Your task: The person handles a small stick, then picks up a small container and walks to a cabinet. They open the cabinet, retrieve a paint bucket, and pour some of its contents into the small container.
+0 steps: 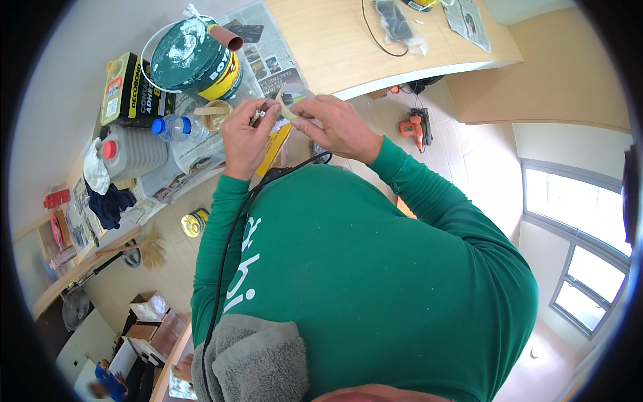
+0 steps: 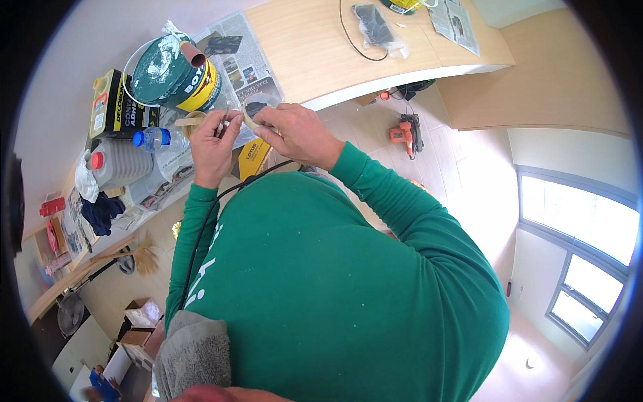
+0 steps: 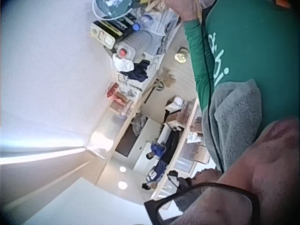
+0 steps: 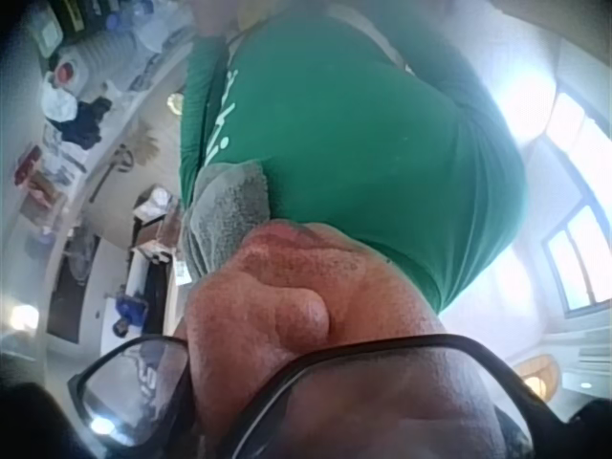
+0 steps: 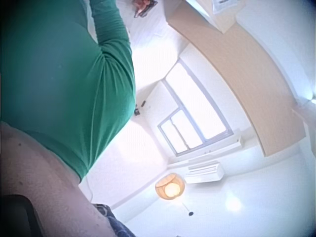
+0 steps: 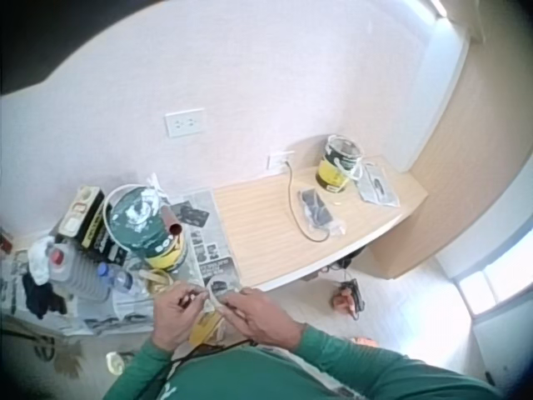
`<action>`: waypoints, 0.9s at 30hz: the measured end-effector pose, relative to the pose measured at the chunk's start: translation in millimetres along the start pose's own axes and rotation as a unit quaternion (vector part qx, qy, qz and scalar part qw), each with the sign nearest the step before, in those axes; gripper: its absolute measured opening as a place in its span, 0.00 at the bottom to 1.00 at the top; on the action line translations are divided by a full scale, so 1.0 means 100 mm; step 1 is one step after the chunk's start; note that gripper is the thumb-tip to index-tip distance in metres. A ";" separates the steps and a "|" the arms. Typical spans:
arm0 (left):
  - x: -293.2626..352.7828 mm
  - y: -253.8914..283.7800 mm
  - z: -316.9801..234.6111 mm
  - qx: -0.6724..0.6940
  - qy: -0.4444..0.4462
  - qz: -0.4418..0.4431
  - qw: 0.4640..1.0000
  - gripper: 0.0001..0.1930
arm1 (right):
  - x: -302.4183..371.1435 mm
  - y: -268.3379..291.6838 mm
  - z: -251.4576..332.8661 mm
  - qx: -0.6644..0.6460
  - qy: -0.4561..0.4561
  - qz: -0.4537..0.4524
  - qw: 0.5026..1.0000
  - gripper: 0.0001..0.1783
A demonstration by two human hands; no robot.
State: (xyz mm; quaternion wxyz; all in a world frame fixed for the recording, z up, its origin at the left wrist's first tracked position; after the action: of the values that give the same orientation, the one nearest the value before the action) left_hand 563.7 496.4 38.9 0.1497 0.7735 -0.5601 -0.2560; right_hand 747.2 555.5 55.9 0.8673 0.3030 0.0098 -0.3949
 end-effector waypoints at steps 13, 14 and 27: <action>0.09 -0.08 0.02 0.222 0.170 0.080 0.957 0.11 | -0.01 -0.05 -0.24 -0.126 -0.177 -0.015 0.976 0.13; 0.08 -0.01 0.04 0.192 0.151 0.074 0.967 0.11 | 0.00 -0.04 -0.25 -0.172 -0.205 -0.022 0.963 0.12; 0.12 0.10 -0.05 0.115 0.120 0.039 0.985 0.13 | -0.16 -0.15 0.02 -0.329 -0.203 -0.050 0.921 0.13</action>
State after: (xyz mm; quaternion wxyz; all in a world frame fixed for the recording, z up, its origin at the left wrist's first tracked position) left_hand 561.4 481.4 46.1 0.1356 0.7882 -0.5936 -0.0890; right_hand 725.5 557.6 54.2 0.8806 -0.0864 -0.0219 -0.4655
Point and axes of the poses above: each hand's wrist, its own x-axis away from the middle knuckle, its own y-axis out of the back of the hand, z = x × y, the point moved 5 cm from there along -x, towards the middle knuckle, and after that the axes turned 7 degrees about -x, right-handed, at the moved point
